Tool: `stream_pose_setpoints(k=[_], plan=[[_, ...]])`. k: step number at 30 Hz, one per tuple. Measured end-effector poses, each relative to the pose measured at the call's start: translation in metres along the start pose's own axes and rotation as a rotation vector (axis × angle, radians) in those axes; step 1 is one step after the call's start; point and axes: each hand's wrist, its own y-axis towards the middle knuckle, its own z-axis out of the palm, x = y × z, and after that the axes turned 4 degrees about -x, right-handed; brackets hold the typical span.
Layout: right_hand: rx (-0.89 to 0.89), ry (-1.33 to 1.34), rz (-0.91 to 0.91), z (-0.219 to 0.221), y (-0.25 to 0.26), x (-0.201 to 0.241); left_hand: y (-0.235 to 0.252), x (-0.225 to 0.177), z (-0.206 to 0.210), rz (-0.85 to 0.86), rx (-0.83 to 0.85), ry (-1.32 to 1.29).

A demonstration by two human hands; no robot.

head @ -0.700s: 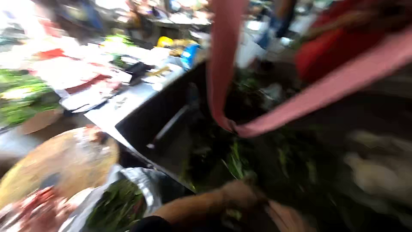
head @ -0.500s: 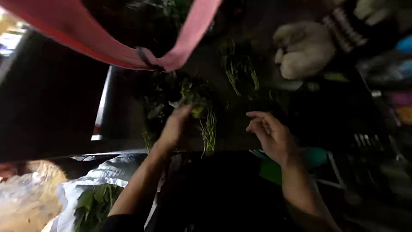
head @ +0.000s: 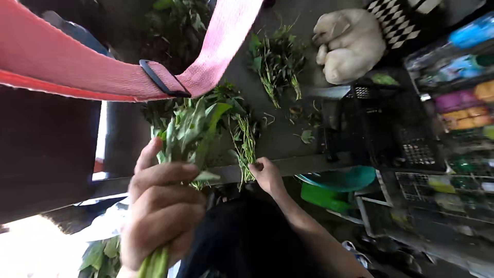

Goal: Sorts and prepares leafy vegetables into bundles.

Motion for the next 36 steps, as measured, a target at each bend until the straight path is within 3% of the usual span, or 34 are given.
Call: stream_pose_setpoints(k=[2, 5, 9, 11, 15, 17, 20, 22, 25, 28, 31, 36], plan=[[-0.054, -0.039, -0.067, -0.017, 0.000, 0.013, -0.003, 0.000, -0.017, -0.011, -0.102, 0.006], [-0.276, 0.025, -0.281, -0.050, -0.004, 0.025, -0.004, 0.001, -0.044, 0.020, -0.278, -0.003], [-0.482, 0.154, -0.542, -0.069, -0.006, 0.032, -0.006, 0.003, -0.059, 0.032, -0.333, 0.021], [-0.419, 0.228, -0.540, -0.057, -0.005, 0.026, -0.011, 0.006, -0.057, -0.002, -0.341, -0.004], [-0.013, 0.297, -0.109, -0.016, 0.015, 0.000, -0.017, 0.005, -0.049, -0.053, -0.384, -0.024], [-0.018, 0.158, -0.044, -0.004, 0.014, -0.012, -0.021, 0.002, -0.053, -0.080, -0.393, -0.030], [-0.207, -0.009, -0.174, -0.001, 0.002, -0.018, -0.028, 0.000, -0.066, -0.104, -0.395, -0.016], [-0.338, -0.098, -0.474, 0.000, -0.010, -0.023, -0.031, 0.002, -0.075, -0.119, -0.402, -0.020], [-0.121, -0.269, -0.858, 0.011, -0.022, -0.032, -0.034, 0.002, -0.081, -0.160, -0.407, -0.038], [0.048, -0.355, -0.955, 0.041, -0.009, -0.055, -0.032, -0.002, -0.078, -0.200, -0.400, -0.130], [-0.026, -0.173, -0.914, 0.042, -0.018, -0.044, -0.020, -0.016, -0.075, -0.316, -0.319, -0.227], [0.004, 0.440, -0.938, -0.039, -0.082, 0.052, 0.016, -0.018, -0.047, -0.734, -0.061, -0.546]])
